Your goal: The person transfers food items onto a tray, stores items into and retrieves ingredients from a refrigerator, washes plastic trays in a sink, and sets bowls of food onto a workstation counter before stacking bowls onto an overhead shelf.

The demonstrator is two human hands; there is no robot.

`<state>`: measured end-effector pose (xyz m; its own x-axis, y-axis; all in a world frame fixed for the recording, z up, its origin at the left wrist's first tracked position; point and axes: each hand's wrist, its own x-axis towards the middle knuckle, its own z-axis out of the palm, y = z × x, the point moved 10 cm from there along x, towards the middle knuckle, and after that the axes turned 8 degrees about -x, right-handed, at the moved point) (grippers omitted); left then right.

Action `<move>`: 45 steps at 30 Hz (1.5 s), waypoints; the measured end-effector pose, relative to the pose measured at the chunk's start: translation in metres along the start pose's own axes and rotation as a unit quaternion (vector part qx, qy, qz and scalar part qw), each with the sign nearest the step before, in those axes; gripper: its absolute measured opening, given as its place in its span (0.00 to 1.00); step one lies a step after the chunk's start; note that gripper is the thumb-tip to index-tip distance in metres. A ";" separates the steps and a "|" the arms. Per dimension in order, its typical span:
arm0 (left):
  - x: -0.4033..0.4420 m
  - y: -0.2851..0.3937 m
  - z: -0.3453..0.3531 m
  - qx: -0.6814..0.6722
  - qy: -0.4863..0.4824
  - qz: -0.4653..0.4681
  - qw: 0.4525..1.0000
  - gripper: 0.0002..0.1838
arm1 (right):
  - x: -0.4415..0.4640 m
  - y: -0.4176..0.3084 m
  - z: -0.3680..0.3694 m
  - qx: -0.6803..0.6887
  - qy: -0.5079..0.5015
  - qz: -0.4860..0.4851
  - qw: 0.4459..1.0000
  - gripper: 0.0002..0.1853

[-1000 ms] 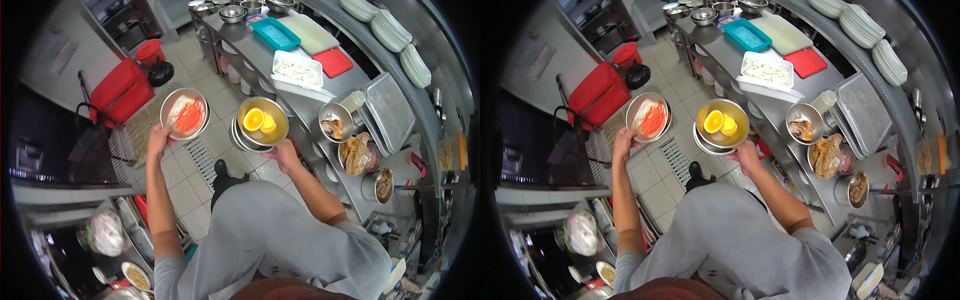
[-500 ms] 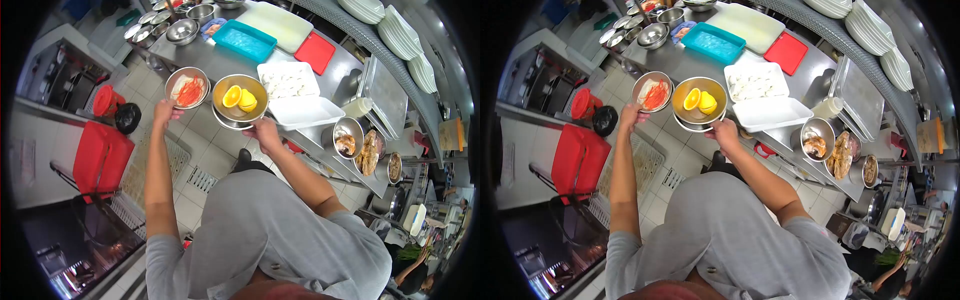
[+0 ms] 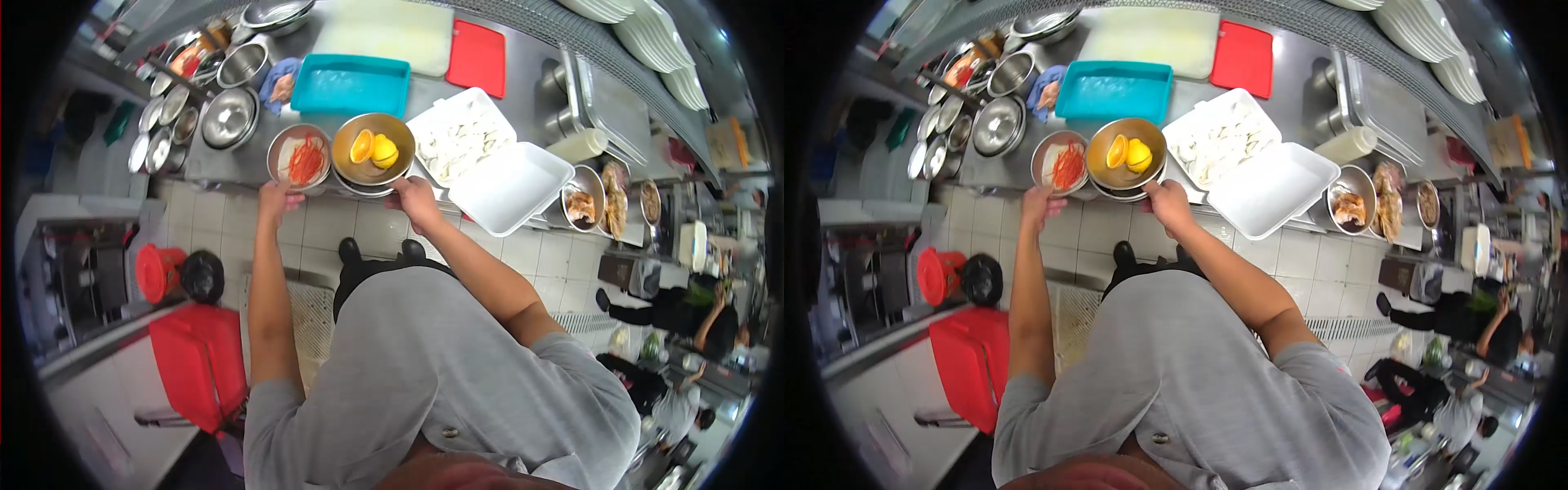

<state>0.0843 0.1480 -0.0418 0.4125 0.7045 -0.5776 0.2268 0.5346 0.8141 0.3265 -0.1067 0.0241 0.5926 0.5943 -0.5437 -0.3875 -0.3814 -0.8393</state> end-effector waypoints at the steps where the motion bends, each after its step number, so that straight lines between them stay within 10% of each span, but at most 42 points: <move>1: 0.017 0.001 -0.001 0.022 -0.011 -0.003 1.000 0.19 | 0.020 0.007 0.004 -0.026 0.005 -0.004 1.000 0.17; 9: 0.037 0.130 -0.040 0.319 0.043 0.169 0.931 0.21 | -0.012 -0.041 -0.021 -0.126 -0.047 -0.039 0.990 0.13; 13: 0.084 0.206 0.021 0.360 -0.006 0.366 0.858 0.20 | 0.055 -0.131 -0.144 -0.007 0.141 -0.132 0.981 0.11; 15: 0.101 0.223 0.073 0.511 0.015 0.384 0.769 0.19 | 0.093 -0.167 -0.197 -0.054 0.263 -0.127 0.955 0.16; 21: 0.157 0.200 0.103 0.553 0.006 0.227 0.802 0.27 | 0.237 -0.131 -0.315 -0.280 0.352 0.009 0.893 0.15; 25: 0.189 0.184 0.094 0.622 0.042 0.172 0.763 0.32 | 0.283 -0.093 -0.315 -0.044 0.279 0.039 0.959 0.14; 28: 0.197 0.191 0.089 0.557 0.091 0.324 0.760 0.27 | 0.306 -0.084 -0.310 0.007 0.273 0.078 0.959 0.17; 31: 0.199 0.191 0.101 0.425 -0.005 0.195 0.884 0.22 | 0.316 -0.087 -0.301 0.099 0.204 0.063 0.972 0.21; 33: 0.195 0.183 0.109 0.339 -0.094 0.111 0.929 0.21 | 0.374 -0.080 -0.318 0.186 -0.012 -0.053 0.981 0.24; 37: 0.155 0.198 0.091 0.257 -0.067 -0.015 0.964 0.25 | 0.396 -0.139 -0.357 0.319 -0.044 -0.095 0.942 0.14; 45: 0.012 0.223 -0.038 0.069 -0.057 0.027 0.996 0.17 | 0.254 -0.221 -0.329 0.329 -0.125 -0.131 0.927 0.18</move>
<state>0.1068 0.2935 0.1303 0.5230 0.6687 -0.5285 0.3176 0.4225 0.8489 0.7952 -0.1045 0.0700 0.5768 0.7827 -0.2338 -0.6484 0.2646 -0.7138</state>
